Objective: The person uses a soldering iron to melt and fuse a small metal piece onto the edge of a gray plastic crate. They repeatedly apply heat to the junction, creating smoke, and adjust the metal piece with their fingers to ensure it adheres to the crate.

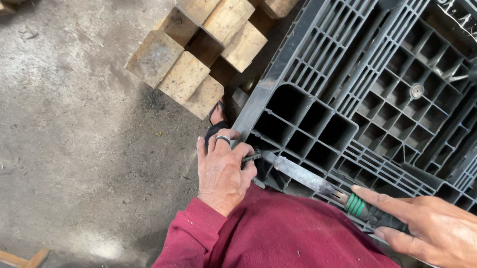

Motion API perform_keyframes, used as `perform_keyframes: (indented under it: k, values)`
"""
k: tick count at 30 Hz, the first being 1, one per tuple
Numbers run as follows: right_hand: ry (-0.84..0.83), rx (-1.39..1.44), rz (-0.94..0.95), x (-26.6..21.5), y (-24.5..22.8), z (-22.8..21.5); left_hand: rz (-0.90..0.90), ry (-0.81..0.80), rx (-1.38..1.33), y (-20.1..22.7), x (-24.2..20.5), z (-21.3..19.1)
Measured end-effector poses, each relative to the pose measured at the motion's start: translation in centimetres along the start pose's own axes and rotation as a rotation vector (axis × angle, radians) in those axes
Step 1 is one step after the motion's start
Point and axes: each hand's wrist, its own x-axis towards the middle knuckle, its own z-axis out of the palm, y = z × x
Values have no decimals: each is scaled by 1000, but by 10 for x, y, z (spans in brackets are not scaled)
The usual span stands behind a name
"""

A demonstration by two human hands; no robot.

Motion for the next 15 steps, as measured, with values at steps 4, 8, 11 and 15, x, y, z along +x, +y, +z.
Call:
perform_keyframes:
  k: [4, 8, 11, 15]
  values:
    - [-92, -190, 219, 5, -36, -19, -37, 9, -2, 0, -4, 2]
    - [-61, -392, 235, 9, -60, -33, -17, 36, 28, 2, -7, -1]
    - [-51, -512, 228, 12, -64, -40, -13, 42, 13, 2, -7, -5]
    - [-7, -550, 112, 12, -63, -53, -30, 43, 2, 3, -7, -5]
